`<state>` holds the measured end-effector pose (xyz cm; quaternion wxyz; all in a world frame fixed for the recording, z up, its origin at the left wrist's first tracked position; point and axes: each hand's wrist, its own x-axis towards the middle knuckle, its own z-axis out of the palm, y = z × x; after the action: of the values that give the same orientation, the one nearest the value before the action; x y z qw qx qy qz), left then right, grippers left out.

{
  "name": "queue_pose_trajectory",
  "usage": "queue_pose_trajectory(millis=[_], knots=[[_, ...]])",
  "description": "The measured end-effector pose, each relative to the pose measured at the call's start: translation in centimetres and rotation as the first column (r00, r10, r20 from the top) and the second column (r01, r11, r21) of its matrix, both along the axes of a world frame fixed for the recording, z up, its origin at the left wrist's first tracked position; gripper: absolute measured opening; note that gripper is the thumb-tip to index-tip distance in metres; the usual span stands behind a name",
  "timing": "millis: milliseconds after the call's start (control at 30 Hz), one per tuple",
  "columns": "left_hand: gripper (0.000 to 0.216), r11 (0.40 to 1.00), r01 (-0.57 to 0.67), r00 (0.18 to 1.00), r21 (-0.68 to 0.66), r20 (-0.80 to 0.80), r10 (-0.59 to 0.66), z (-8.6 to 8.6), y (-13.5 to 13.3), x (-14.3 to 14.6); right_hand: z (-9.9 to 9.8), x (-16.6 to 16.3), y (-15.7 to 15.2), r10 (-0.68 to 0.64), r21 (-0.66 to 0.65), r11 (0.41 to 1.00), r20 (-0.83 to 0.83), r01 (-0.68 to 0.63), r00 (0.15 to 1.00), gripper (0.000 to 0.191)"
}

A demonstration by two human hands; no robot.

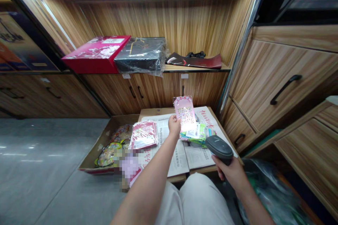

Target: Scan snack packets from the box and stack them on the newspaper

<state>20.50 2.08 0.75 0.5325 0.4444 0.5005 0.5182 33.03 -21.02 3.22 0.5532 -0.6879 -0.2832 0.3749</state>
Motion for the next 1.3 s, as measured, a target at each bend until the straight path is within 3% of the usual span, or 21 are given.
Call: queue_pose_trajectory(millis=[267,467,567,767,933,1067,1167,1300], knots=[[0.015,0.999,0.036,0.999,0.029,0.002,-0.036,0.1,-0.3,0.1,-0.1,0.2,0.0,0.017,-0.008,1.0,-0.005,-0.017,1.0,0.046],[0.015,0.998,0.066,0.997,0.015,0.034,-0.067,-0.8,0.0,0.5,0.0,-0.1,0.3,0.01,-0.025,1.0,-0.025,-0.01,1.0,0.045],[0.015,1.0,0.0,1.0,0.009,0.032,0.0,-1.5,0.6,0.5,0.1,-0.1,0.5,-0.02,-0.009,1.0,-0.049,0.02,0.999,0.043],[0.023,0.962,-0.259,0.962,-0.091,0.065,0.266,-2.2,2.3,-1.2,0.0,0.7,0.4,-0.073,0.019,0.997,-0.067,0.074,0.995,0.039],[0.047,0.964,-0.261,0.956,-0.047,0.123,0.265,-2.4,2.9,-2.9,-0.1,1.1,0.3,-0.092,0.021,0.995,-0.081,0.094,0.992,0.039],[0.064,0.965,-0.261,0.956,0.026,-0.134,0.262,-2.1,3.2,-4.4,-0.4,1.3,0.3,-0.097,0.026,0.995,-0.087,0.1,0.991,0.04],[0.071,0.962,-0.236,0.889,0.137,-0.37,0.27,-1.8,3.7,-5.5,-0.8,1.4,0.2,-0.105,0.014,0.994,-0.087,0.106,0.991,0.04],[0.062,0.919,-0.368,0.856,0.143,-0.334,0.395,-2.1,4.5,-6.0,-1.4,1.5,0.1,-0.11,0.004,0.994,-0.062,0.11,0.992,0.041]])
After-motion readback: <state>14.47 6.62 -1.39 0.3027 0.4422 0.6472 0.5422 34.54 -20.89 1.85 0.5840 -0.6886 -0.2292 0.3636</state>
